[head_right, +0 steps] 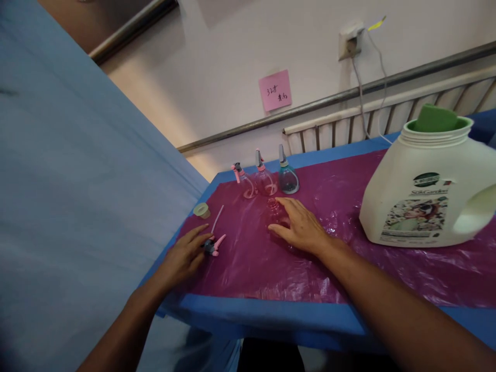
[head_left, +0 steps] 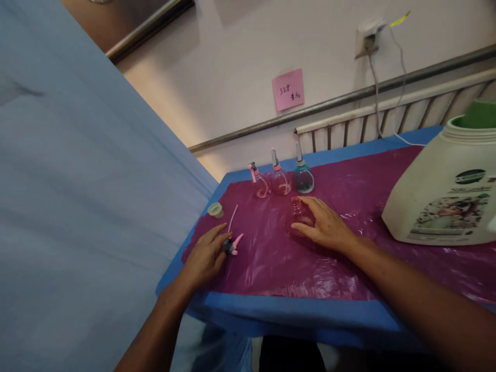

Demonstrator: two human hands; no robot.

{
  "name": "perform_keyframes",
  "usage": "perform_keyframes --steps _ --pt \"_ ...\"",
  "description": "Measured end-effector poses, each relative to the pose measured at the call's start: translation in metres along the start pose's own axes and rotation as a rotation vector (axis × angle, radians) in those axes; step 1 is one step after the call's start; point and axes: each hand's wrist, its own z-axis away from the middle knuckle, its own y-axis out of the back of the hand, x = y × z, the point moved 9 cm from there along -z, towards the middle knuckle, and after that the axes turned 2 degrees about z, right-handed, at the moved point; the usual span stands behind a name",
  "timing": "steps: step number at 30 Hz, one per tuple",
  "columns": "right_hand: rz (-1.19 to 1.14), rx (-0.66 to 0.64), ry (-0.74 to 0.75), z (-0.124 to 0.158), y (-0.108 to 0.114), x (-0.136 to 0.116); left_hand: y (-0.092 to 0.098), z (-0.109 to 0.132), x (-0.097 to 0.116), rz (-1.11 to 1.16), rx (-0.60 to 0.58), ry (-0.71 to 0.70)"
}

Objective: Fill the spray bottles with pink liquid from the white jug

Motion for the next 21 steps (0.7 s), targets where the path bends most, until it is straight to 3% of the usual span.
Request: perform_keyframes --steps 5,9,11,13,16,18,21 --pt "-0.003 0.024 -0.024 0.001 0.001 0.002 -0.007 -0.04 0.073 0.335 0.075 0.002" --pt "-0.05 0.105 -0.048 0.001 0.015 0.003 -0.035 -0.098 0.128 0.652 0.025 -0.013" --pt "-0.074 0.164 -0.047 0.0 0.024 0.004 -0.043 -0.127 0.146 0.829 0.076 -0.022" --pt "-0.092 0.216 -0.043 0.0 0.032 0.004 -0.044 -0.148 0.155 0.989 0.188 -0.056" --pt "-0.106 0.261 -0.046 0.0 0.039 0.006 -0.048 -0.157 0.154 1.072 0.299 -0.096" --pt "-0.106 0.268 -0.056 0.0 0.039 0.008 -0.055 -0.152 0.149 1.053 0.279 -0.132" --pt "-0.094 0.262 -0.057 -0.001 0.039 0.008 -0.072 -0.142 0.141 0.985 0.125 -0.148"
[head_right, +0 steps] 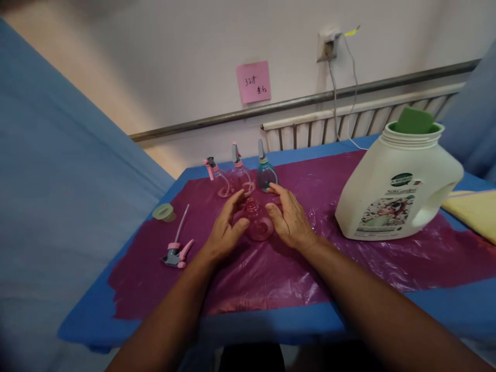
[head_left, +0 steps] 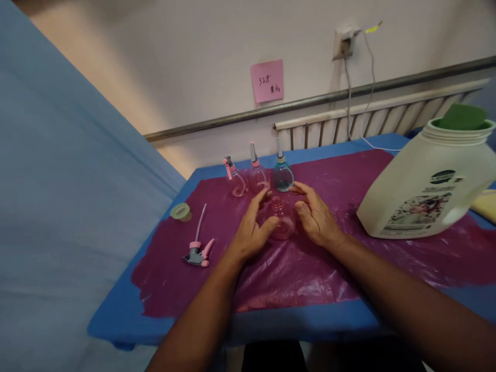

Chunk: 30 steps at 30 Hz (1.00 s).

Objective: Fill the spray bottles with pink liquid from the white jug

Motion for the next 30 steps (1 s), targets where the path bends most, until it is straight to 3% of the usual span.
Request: perform_keyframes --steps 5,11,16,19,21,24,26,28,30 --pt "0.018 0.002 0.025 0.002 0.006 -0.006 -0.003 0.008 -0.023 -0.155 -0.144 0.211" --pt "0.058 0.043 0.128 -0.003 0.029 -0.031 -0.009 0.006 -0.023 -0.149 -0.163 0.213" --pt "0.082 0.218 0.277 -0.011 0.084 -0.08 -0.011 0.005 -0.024 -0.118 -0.161 0.214" --pt "0.207 0.305 0.38 -0.004 0.129 -0.114 -0.011 0.003 -0.022 -0.144 -0.15 0.216" --pt "0.315 0.394 0.374 0.003 0.167 -0.124 -0.012 0.002 -0.023 -0.163 -0.148 0.216" --pt "0.528 0.571 0.283 0.017 0.23 -0.117 -0.013 0.001 -0.023 -0.163 -0.145 0.199" --pt "0.639 0.713 0.207 0.031 0.269 -0.099 -0.014 0.0 -0.024 -0.155 -0.141 0.185" --pt "0.605 0.81 0.036 0.044 0.301 -0.065 -0.014 -0.001 -0.024 -0.147 -0.14 0.185" --pt "0.535 0.792 -0.184 0.055 0.314 -0.023 -0.014 -0.001 -0.024 -0.133 -0.146 0.196"
